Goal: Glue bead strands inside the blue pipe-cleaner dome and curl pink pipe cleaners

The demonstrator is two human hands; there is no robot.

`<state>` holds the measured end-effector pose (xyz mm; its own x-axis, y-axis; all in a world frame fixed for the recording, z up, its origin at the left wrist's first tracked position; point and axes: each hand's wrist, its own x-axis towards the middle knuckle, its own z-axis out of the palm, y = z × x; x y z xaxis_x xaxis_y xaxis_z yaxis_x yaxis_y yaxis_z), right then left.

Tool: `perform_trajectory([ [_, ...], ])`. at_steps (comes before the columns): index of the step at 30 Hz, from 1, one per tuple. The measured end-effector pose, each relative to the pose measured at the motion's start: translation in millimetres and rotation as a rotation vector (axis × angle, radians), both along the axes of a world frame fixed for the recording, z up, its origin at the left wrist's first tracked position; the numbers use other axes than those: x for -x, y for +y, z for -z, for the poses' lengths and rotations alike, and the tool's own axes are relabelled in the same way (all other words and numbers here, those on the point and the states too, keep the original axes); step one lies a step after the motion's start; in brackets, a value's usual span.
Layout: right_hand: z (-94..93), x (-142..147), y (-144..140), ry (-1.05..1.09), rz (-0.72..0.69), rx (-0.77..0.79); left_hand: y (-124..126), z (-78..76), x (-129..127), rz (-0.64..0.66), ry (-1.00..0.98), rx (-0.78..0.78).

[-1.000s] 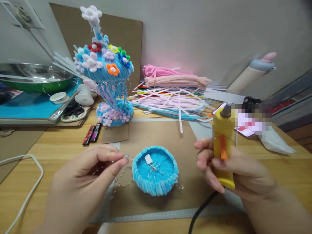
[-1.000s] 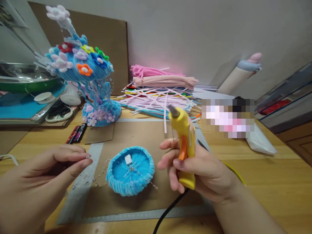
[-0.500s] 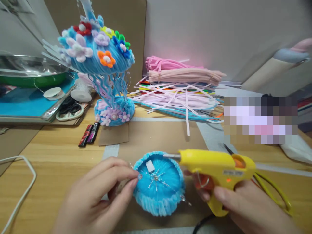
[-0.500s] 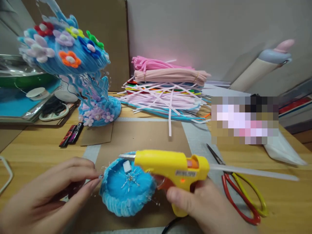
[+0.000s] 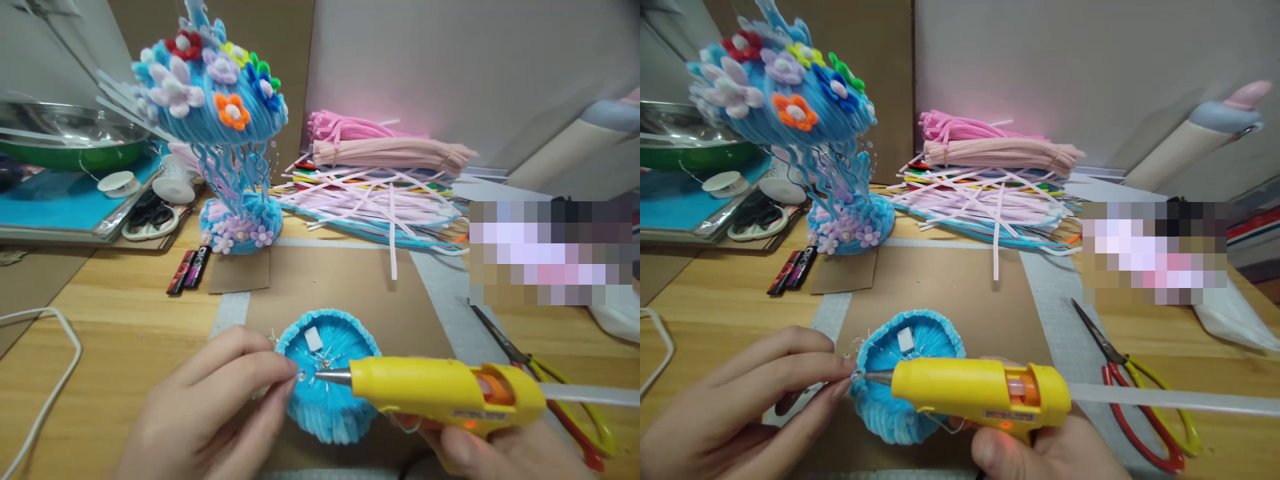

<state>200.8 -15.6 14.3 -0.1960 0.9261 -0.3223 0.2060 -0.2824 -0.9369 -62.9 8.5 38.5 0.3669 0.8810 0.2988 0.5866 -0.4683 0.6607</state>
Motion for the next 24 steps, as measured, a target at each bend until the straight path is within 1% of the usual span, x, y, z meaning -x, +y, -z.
perform_trajectory([
  [3, 4.2, -3, -4, -0.031, -0.049, 0.007, 0, -2.9, -2, 0.047, -0.051, 0.050],
  [5, 6.4, -4, -5, -0.053, -0.049, 0.016, 0, -2.8, -4, 0.067, -0.082, 0.095],
  [9, 11.7, -5, -7, -0.024, -0.050, 0.046, 1, -0.6, -6, 0.047, -0.120, 0.158],
  [13, 15.7, -5, -7, 0.007, -0.072, -0.012, 0, -1.2, -8, 0.018, -0.156, 0.167],
  [18, 14.5, -3, -3, -0.004, -0.103, -0.067, -2, -3.7, -7, 0.003, -0.160, 0.185],
  [24, 10.8, -1, -1, 0.027, -0.109, -0.007, -2, -3.1, -7, -0.001, -0.174, 0.177],
])
